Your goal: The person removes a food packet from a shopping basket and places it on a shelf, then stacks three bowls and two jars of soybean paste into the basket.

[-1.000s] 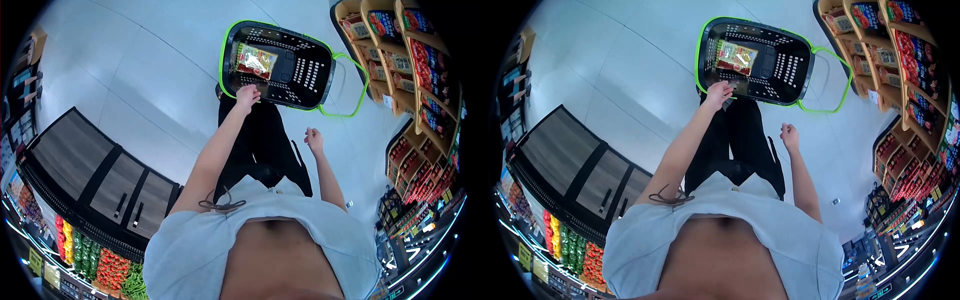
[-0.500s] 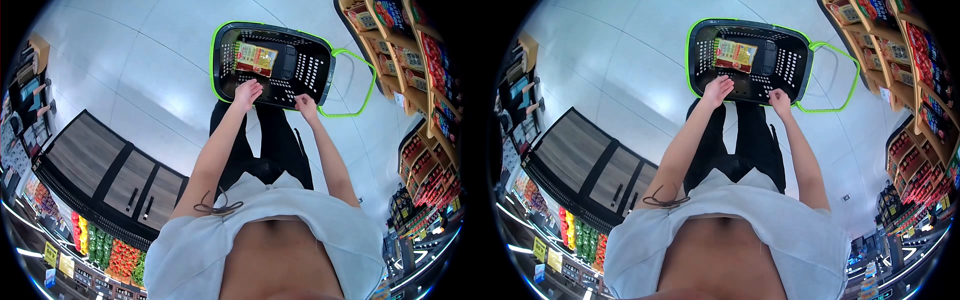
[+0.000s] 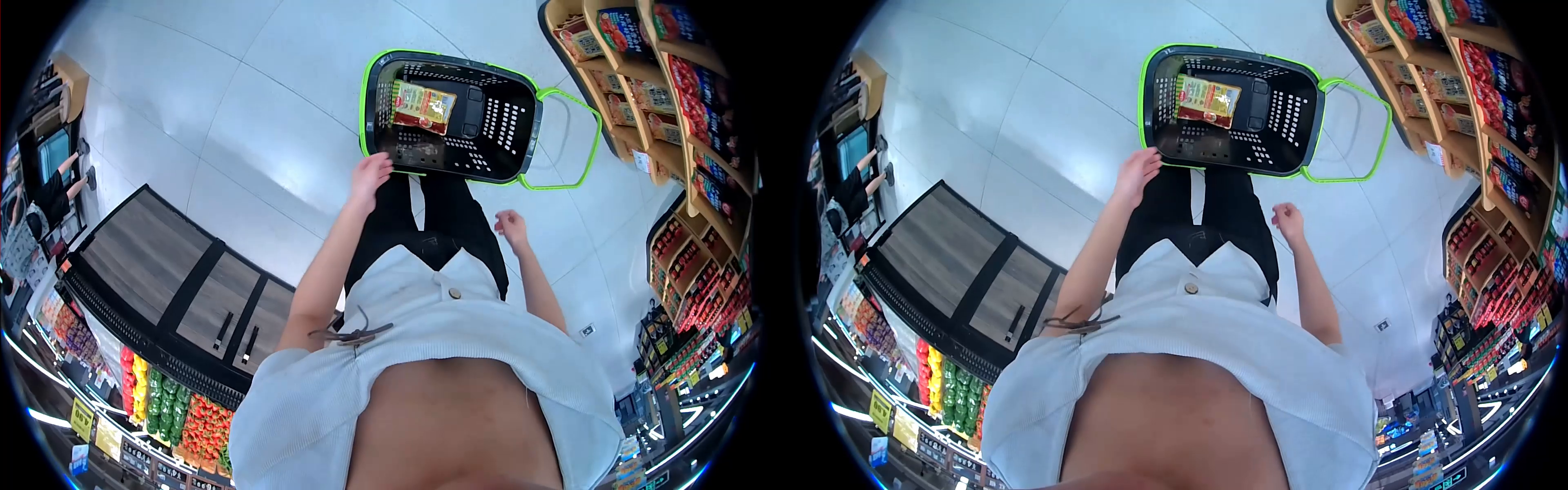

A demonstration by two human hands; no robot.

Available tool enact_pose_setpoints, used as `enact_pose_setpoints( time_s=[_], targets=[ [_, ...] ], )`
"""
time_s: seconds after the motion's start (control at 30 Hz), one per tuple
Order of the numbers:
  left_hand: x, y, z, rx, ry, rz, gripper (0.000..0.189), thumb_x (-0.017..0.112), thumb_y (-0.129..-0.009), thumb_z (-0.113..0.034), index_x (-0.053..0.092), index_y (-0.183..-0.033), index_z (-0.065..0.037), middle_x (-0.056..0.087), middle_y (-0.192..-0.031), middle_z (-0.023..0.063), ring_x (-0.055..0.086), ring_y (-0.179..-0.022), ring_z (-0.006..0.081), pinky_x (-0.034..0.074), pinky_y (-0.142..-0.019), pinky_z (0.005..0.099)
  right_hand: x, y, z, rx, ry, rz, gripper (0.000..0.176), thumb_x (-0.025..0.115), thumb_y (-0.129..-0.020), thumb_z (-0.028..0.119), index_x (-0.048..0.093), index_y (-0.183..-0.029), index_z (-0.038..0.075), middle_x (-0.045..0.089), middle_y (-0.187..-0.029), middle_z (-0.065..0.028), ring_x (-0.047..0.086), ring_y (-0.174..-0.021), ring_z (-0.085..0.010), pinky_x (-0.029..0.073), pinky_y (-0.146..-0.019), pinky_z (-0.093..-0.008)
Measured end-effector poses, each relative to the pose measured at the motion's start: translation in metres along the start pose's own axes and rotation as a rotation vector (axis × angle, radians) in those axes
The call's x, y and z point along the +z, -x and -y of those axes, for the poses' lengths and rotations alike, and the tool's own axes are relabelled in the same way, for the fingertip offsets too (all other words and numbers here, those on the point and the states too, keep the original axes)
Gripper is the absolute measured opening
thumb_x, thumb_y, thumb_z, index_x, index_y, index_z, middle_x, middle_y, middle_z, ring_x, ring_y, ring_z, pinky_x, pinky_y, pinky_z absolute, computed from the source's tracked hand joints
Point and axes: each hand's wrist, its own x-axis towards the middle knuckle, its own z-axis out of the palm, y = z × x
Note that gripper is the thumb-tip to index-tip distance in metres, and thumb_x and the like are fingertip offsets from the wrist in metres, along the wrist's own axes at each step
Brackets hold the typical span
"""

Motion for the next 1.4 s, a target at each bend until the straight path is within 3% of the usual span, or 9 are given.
enact_pose_setpoints(
  time_s=[0.13,0.3,0.47,0.6,0.77,0.87,0.9,1.0,1.4],
  targets=[
    [-0.062,-0.016,0.024,-0.17,0.173,-0.029,0.022,0.055,-0.087,-0.023,0.058,-0.101,-0.006,0.063,-0.093,0.0048,0.061,-0.086,0.0157,0.049,-0.075,0.0278,0.011,0.016,-0.031,0.079,0.042,-0.075,0.018,0.057,-0.082,0.021,0.061,-0.083,0.003,0.062,-0.062,-0.0072,0.06,-0.055,-0.0138,0.048,-0.052,-0.0271],
    [-0.086,-0.006,0.018,-0.028,-0.011,-0.039,0.023,0.056,-0.087,-0.022,0.059,-0.1,-0.004,0.064,-0.087,0.0048,0.063,-0.079,0.0141,0.05,-0.069,0.0255,0.026,0.013,-0.018,-0.072,0.122,-0.128,0.022,0.058,-0.082,0.024,0.062,-0.083,0.002,0.063,-0.063,-0.0062,0.06,-0.059,-0.014,0.047,-0.058,-0.0281],
    [-0.091,-0.004,0.009,0.134,-0.325,0.022,0.024,0.058,-0.086,-0.025,0.06,-0.097,-0.003,0.064,-0.083,0.0051,0.062,-0.075,0.0122,0.05,-0.068,0.0244,0.046,0.01,0.051,-0.214,-0.075,-0.147,0.024,0.057,-0.087,0.026,0.06,-0.09,0.002,0.064,-0.07,-0.006,0.06,-0.063,-0.0127,0.048,-0.058,-0.0259],
    [-0.13,-0.05,0.05,0.261,-0.527,-0.018,0.024,0.058,-0.087,-0.024,0.062,-0.096,-0.003,0.065,-0.081,0.0054,0.062,-0.071,0.0119,0.05,-0.065,0.0247,0.059,0.004,0.075,-0.277,-0.281,-0.033,0.018,0.056,-0.089,0.021,0.061,-0.09,0.004,0.062,-0.073,-0.0029,0.059,-0.065,-0.0101,0.047,-0.059,-0.0232],
    [-0.166,-0.058,0.074,0.232,-0.843,-0.19,0.021,0.059,-0.081,-0.021,0.063,-0.093,-0.005,0.066,-0.077,0.0076,0.063,-0.07,0.0148,0.05,-0.061,0.0272,0.052,-0.046,0.024,-0.549,-0.169,-0.049,0.022,0.055,-0.09,0.024,0.064,-0.097,0.005,0.063,-0.077,-0.0035,0.058,-0.071,-0.0094,0.047,-0.065,-0.0222],
    [-0.178,-0.06,0.092,0.186,-0.755,-0.219,0.02,0.058,-0.081,-0.022,0.062,-0.092,-0.005,0.065,-0.077,0.0061,0.063,-0.067,0.0157,0.05,-0.059,0.0279,0.035,-0.084,-0.014,-0.094,-0.409,0.049,0.028,0.052,-0.09,0.028,0.065,-0.1,0.006,0.064,-0.079,-0.0035,0.059,-0.073,-0.0115,0.047,-0.067,-0.0226],
    [-0.175,-0.053,0.089,0.151,-0.706,-0.209,0.021,0.058,-0.081,-0.023,0.062,-0.092,-0.005,0.065,-0.077,0.0055,0.062,-0.066,0.0156,0.05,-0.059,0.0281,0.032,-0.062,-0.004,-0.022,-0.612,0.081,0.03,0.049,-0.09,0.031,0.064,-0.102,0.008,0.063,-0.082,-0.0042,0.059,-0.074,-0.0141,0.048,-0.067,-0.0246],
    [-0.158,-0.031,0.075,0.073,-0.583,-0.198,0.02,0.056,-0.083,-0.023,0.061,-0.094,-0.007,0.064,-0.077,0.004,0.061,-0.063,0.0137,0.048,-0.054,0.0279,0.014,-0.039,0.005,0.086,-0.578,-0.101,0.028,0.048,-0.09,0.028,0.061,-0.105,0.008,0.063,-0.084,-0.0056,0.06,-0.076,-0.0163,0.049,-0.067,-0.0264],
    [-0.074,-0.032,0.036,0.232,-0.604,-0.157,0.026,0.057,-0.086,-0.026,0.061,-0.1,-0.004,0.065,-0.081,0.0062,0.062,-0.064,0.0124,0.046,-0.053,0.0241,-0.025,-0.05,0.028,0.051,-0.521,0.103,0.024,0.048,-0.092,0.027,0.057,-0.102,0.008,0.06,-0.085,-0.0067,0.062,-0.083,-0.0197,0.053,-0.073,-0.0319]
  ],
)
